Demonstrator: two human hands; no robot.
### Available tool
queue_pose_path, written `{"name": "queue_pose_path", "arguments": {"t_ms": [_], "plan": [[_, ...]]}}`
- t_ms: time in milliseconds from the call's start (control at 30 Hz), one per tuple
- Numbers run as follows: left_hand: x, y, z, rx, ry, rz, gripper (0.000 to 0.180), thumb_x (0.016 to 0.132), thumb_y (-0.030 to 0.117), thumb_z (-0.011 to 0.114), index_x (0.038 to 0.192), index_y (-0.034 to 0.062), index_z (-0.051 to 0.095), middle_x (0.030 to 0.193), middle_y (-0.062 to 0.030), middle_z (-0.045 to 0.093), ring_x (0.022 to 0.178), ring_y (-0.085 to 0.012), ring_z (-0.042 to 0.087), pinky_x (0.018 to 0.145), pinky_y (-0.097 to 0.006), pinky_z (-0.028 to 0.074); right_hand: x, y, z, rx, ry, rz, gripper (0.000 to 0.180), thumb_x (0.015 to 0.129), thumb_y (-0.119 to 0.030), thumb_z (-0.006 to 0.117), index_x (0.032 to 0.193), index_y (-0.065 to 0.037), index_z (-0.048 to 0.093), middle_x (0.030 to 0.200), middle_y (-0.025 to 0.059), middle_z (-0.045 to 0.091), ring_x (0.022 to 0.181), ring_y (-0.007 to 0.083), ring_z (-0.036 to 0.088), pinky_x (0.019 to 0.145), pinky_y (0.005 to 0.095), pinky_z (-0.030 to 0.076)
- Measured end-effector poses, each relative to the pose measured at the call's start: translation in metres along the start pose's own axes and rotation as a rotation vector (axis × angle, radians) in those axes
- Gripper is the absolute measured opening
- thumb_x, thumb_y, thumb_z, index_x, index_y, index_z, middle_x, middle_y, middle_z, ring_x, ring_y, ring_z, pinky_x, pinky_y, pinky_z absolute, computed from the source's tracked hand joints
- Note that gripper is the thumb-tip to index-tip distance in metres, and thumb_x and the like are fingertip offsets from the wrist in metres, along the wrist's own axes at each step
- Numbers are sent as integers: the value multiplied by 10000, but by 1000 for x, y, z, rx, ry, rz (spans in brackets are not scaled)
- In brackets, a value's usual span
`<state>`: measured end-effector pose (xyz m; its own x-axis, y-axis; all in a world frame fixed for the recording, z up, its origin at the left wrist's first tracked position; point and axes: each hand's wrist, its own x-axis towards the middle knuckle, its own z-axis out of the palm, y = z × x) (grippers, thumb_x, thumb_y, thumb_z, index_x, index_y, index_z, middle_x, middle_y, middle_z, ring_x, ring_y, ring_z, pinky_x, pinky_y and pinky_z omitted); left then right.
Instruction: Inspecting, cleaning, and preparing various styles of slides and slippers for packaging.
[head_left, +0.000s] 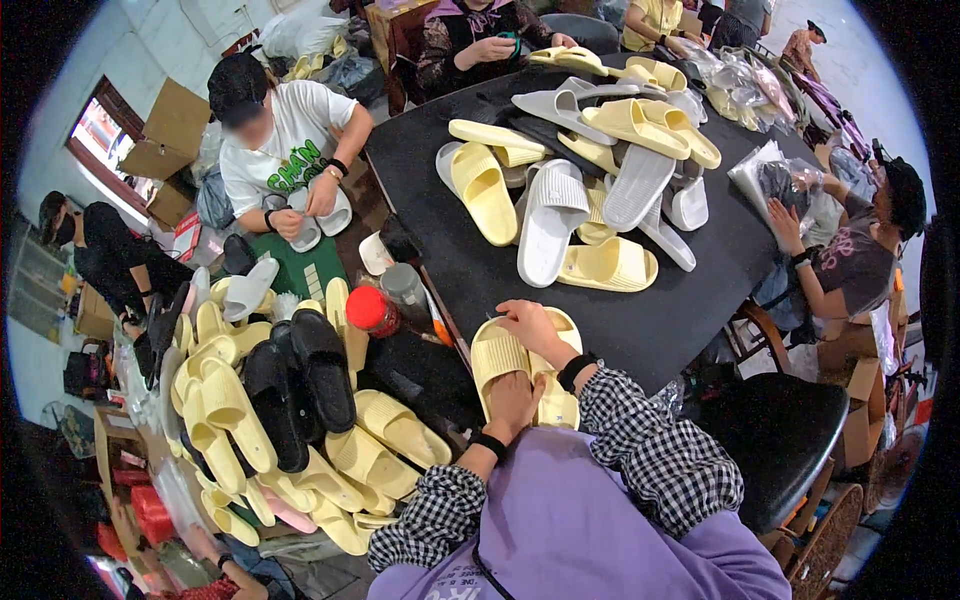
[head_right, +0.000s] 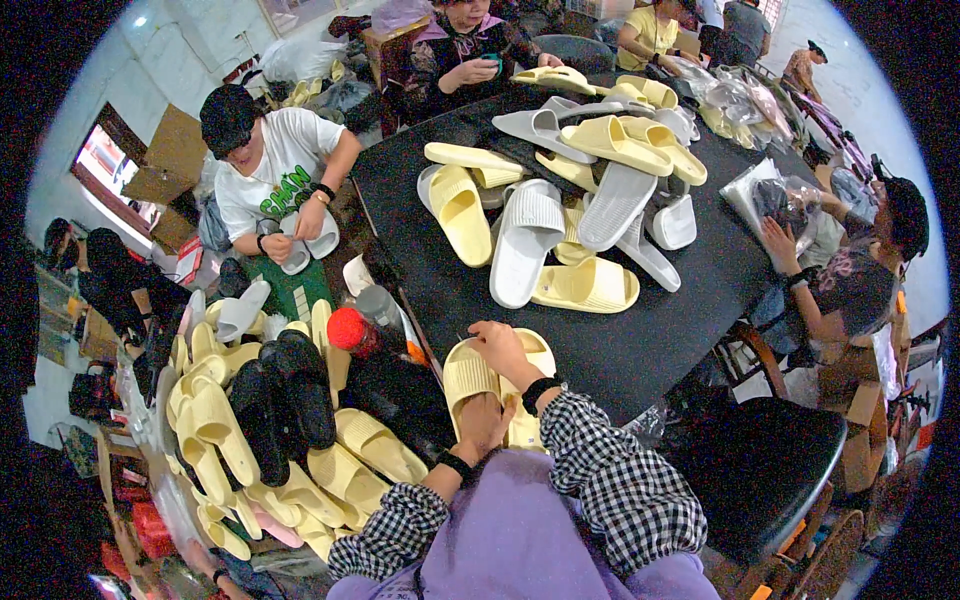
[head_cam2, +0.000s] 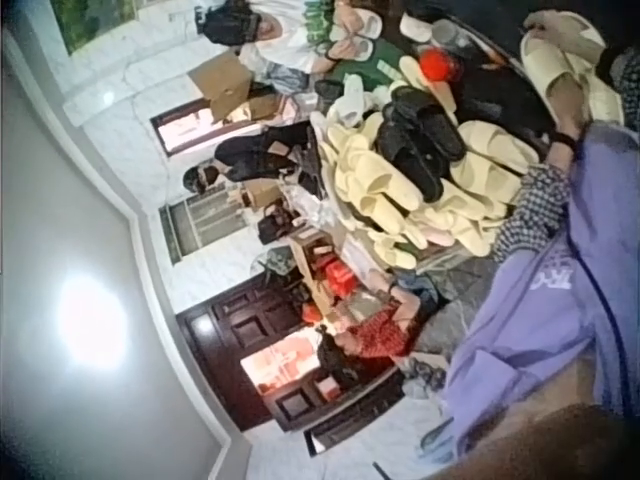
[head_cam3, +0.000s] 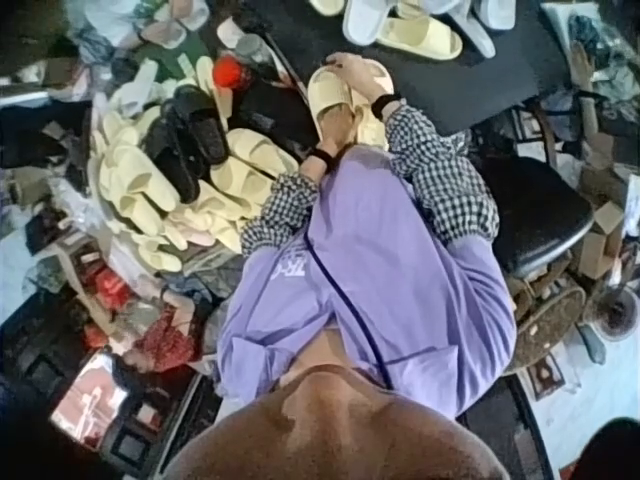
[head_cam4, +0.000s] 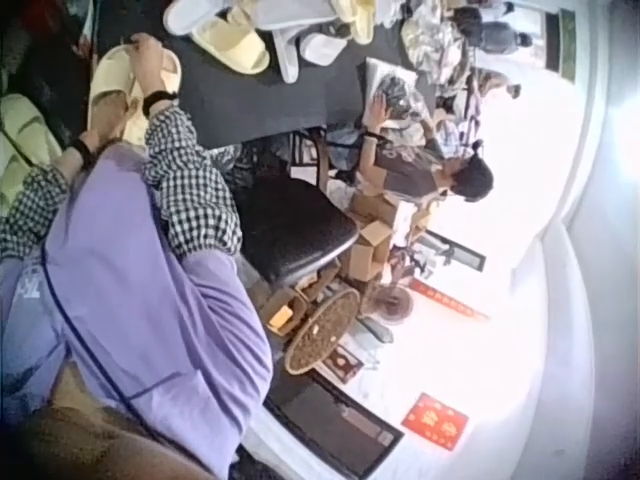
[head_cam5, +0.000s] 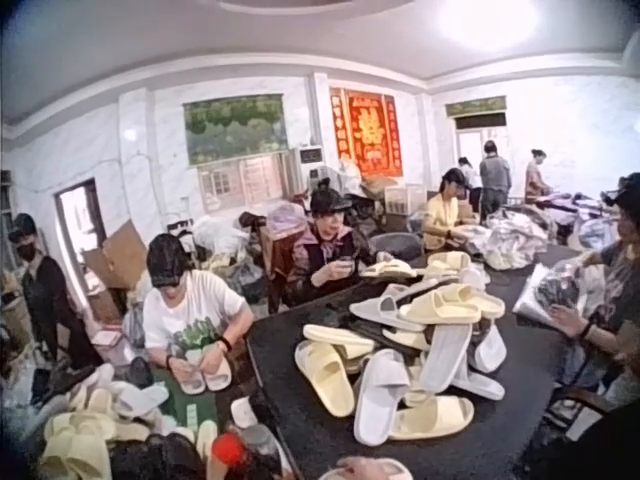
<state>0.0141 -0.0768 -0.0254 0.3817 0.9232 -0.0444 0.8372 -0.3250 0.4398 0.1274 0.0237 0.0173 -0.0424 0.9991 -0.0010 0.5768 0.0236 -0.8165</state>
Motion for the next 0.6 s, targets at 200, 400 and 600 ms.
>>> {"name": "queue_pose_path", "arguments": {"t_ms": [200,400,600], "plan": [[0,8,-10,-55,-19,8,531,923,457,453,798,-35,608,815,-230,634,802,-356,623,740,-418,494,-1,3,-3,-13,-160,-111,209,818,-180,648,1009,-107,691,921,125,647,852,302,635,768,401,508],[-2,5,-7,36,55,31,519,948,456,412,763,7,595,768,-198,635,759,-321,633,723,-394,495,-7,-11,-11,-86,-169,-235,222,828,-145,629,1045,-123,669,904,109,593,824,280,625,742,384,508],[-1,6,-10,82,35,51,531,948,466,408,780,-2,597,801,-204,641,795,-320,637,747,-386,496,-6,-8,-16,-9,-215,-228,250,805,-108,654,1054,-86,665,882,113,595,815,271,611,732,366,498]]}}
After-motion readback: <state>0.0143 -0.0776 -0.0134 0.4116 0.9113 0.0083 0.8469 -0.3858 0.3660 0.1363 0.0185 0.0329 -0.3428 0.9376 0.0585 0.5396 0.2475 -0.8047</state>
